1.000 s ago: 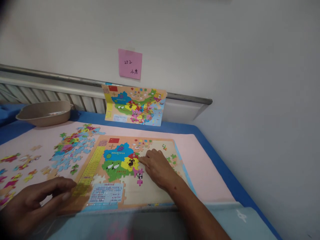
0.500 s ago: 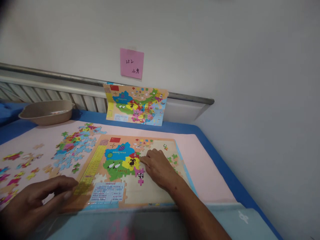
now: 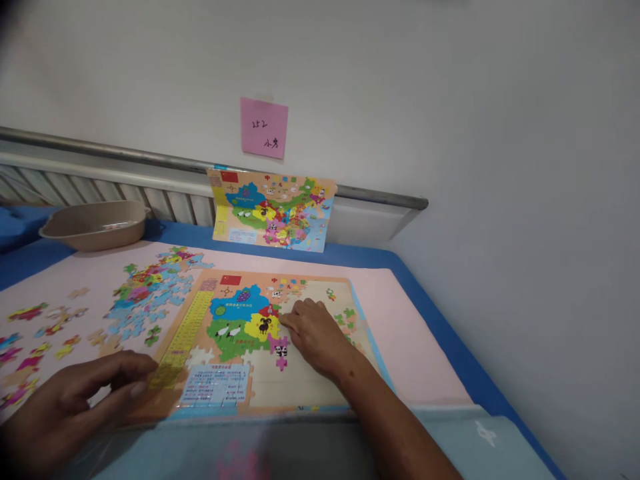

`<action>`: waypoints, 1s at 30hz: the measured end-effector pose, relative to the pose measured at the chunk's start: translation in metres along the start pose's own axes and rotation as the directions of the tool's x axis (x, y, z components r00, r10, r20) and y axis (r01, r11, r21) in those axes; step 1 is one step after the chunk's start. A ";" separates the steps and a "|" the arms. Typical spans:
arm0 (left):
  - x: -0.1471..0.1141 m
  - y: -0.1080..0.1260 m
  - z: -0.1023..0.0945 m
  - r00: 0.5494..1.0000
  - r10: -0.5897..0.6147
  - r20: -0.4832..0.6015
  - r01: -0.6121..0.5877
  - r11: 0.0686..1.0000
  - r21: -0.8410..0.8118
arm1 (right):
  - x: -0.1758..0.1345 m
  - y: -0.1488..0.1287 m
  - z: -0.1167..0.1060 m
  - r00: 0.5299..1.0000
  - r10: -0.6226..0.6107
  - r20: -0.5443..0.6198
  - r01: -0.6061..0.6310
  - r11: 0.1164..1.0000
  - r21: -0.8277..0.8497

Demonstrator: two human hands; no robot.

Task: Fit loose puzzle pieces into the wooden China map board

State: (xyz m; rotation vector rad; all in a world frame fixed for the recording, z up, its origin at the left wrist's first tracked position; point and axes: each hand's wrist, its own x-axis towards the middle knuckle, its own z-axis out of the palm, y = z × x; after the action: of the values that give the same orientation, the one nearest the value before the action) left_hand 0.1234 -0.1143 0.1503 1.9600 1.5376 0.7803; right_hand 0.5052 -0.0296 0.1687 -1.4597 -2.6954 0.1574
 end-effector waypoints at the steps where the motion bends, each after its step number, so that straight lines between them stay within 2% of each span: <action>1: 0.000 0.005 0.001 1.000 -0.027 -0.015 0.026 1.000 -0.014 | 0.000 0.001 0.001 1.000 0.000 -0.005 0.000 1.000 0.013; 4: -0.001 0.015 0.003 0.995 -0.094 -0.030 0.093 0.995 -0.042 | -0.002 0.002 0.003 0.999 0.004 -0.037 -0.001 0.997 0.075; 8: -0.001 0.015 0.003 0.997 -0.078 0.005 0.078 0.997 -0.027 | -0.003 0.001 0.001 0.993 0.000 -0.115 0.018 0.987 0.161; 12: -0.001 0.011 0.004 0.995 -0.097 -0.025 0.096 0.994 -0.047 | -0.002 0.000 -0.005 0.990 0.101 -0.100 -0.091 0.991 0.099; 16: 0.001 0.002 0.002 1.000 -0.024 0.016 0.024 1.000 -0.002 | -0.001 -0.002 -0.007 0.986 0.156 -0.055 -0.153 0.986 0.060; 22: 0.002 -0.006 0.000 1.000 0.014 0.017 -0.014 1.000 -0.006 | -0.003 -0.002 -0.002 0.989 0.117 -0.086 -0.107 0.988 0.114; 26: 0.000 -0.013 0.002 0.999 0.021 0.037 -0.021 0.999 0.025 | -0.007 0.004 -0.011 0.985 0.141 -0.099 -0.127 0.983 0.136; 30: 0.000 -0.017 0.003 0.999 0.052 -0.002 -0.052 0.997 0.052 | -0.019 0.014 -0.025 0.986 0.144 -0.085 -0.126 0.973 0.192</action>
State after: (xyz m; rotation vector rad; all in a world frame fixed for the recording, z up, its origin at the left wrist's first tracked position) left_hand 0.1140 -0.1104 0.1364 2.0447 1.5291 0.7715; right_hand 0.5304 -0.0367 0.1914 -1.5498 -2.4299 0.3269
